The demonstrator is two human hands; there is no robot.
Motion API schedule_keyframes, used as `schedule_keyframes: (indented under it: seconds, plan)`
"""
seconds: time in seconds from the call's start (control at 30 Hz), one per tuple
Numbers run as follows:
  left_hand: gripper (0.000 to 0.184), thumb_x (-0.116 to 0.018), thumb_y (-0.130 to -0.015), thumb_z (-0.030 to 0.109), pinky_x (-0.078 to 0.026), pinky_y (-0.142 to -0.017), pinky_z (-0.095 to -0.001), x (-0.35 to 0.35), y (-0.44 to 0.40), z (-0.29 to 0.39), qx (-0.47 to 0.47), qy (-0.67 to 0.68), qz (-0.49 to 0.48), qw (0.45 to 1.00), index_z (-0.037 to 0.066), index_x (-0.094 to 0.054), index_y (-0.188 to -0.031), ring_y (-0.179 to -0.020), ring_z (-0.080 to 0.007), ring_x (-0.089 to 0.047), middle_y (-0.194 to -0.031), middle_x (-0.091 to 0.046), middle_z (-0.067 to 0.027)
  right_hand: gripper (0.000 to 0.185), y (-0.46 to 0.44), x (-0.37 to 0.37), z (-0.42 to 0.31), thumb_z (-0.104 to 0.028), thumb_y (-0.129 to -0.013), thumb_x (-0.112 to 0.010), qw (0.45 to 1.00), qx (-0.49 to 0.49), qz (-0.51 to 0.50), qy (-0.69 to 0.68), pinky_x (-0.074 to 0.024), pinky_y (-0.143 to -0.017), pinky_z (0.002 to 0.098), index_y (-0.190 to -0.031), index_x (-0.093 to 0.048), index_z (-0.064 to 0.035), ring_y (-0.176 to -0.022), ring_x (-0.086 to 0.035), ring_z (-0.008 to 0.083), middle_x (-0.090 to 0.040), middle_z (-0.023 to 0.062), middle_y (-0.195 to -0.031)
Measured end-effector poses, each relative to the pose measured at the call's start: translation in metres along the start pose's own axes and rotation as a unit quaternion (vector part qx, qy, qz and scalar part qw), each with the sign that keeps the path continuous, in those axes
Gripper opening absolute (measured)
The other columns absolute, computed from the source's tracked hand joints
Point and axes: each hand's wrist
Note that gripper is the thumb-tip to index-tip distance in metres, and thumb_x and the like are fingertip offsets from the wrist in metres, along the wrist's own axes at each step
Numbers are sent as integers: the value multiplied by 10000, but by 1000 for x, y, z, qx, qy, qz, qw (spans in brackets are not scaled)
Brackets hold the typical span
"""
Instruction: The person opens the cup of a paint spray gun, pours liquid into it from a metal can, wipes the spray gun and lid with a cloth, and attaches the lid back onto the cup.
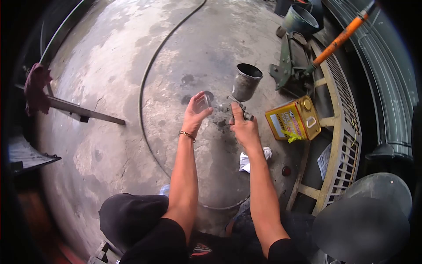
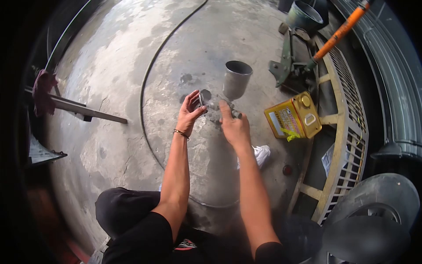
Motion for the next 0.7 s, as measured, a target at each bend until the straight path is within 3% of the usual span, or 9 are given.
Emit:
schedule_keyframes:
  seconds: [0.07,0.27,0.3,0.33,0.47,0.57,0.6,0.7]
  plan:
    - [725,-835,-892,-31,-532,-1092,-344,4,-2,-6,16,-43,-25,999,75,-519,-1536,-1374,-186,-558,-1506,-550,-72,673,-1,0,4,-625,-1027,-623,999,23,9,-27,-531,-757,444,-827,-738,7,-746,-712,348,-721,171,-733]
    - [745,-810,-869,-69,-512,-1104,-356,-5,-6,-3,-54,25,25,998,66,-490,-1527,-1388,-202,-525,-1520,-517,-71,462,11,-27,23,-495,-975,-718,977,183,110,19,-545,-794,462,-926,-764,-38,-854,-761,392,-760,229,-885]
    - [753,-800,-865,-76,-508,-1108,-358,-7,-7,-1,-68,42,40,996,70,-480,-1530,-1400,-203,-513,-1536,-510,-69,471,18,-28,24,-482,-986,-702,964,235,120,26,-514,-699,450,-879,-713,-23,-730,-695,358,-689,215,-786]
    - [759,-800,-899,-14,-579,-1030,-380,-7,-9,-2,-99,-9,43,994,102,-440,-1557,-1363,-217,-553,-1502,-523,-82,491,25,-30,26,-469,-997,-686,950,284,129,33,-482,-604,439,-831,-662,-8,-606,-629,324,-618,200,-687]
    - [740,-824,-882,42,-565,-1108,-399,-6,-12,-6,-158,-68,119,978,133,-491,-1536,-1454,-227,-484,-1562,-441,-54,464,37,-31,39,-453,-1000,-673,947,311,72,35,-459,-554,448,-797,-580,-46,-555,-616,366,-557,156,-618]
    - [791,-821,-847,-13,-546,-1115,-383,-10,-8,5,-212,-195,152,945,105,-483,-1552,-1496,-229,-475,-1563,-491,-67,451,40,-36,38,-455,-997,-677,942,326,74,30,-457,-555,452,-804,-597,-55,-560,-626,360,-561,161,-623]
    - [806,-847,-841,13,-551,-1104,-378,-12,-8,7,-199,-170,167,950,97,-491,-1559,-1454,-233,-519,-1538,-515,-75,447,40,-37,36,-452,-997,-681,941,328,76,29,-460,-558,454,-804,-599,-57,-563,-624,368,-569,162,-627]
    - [791,-865,-849,26,-580,-1049,-365,-12,-6,10,-225,-289,194,910,85,-508,-1552,-1372,-235,-570,-1507,-533,-78,442,37,-40,36,-448,-989,-697,948,310,68,29,-460,-563,453,-815,-614,-51,-563,-637,332,-563,168,-629]
Point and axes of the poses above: each hand's wrist, its own y-axis away from the middle knuckle, its own x-axis out of the back of the hand, z = x × y
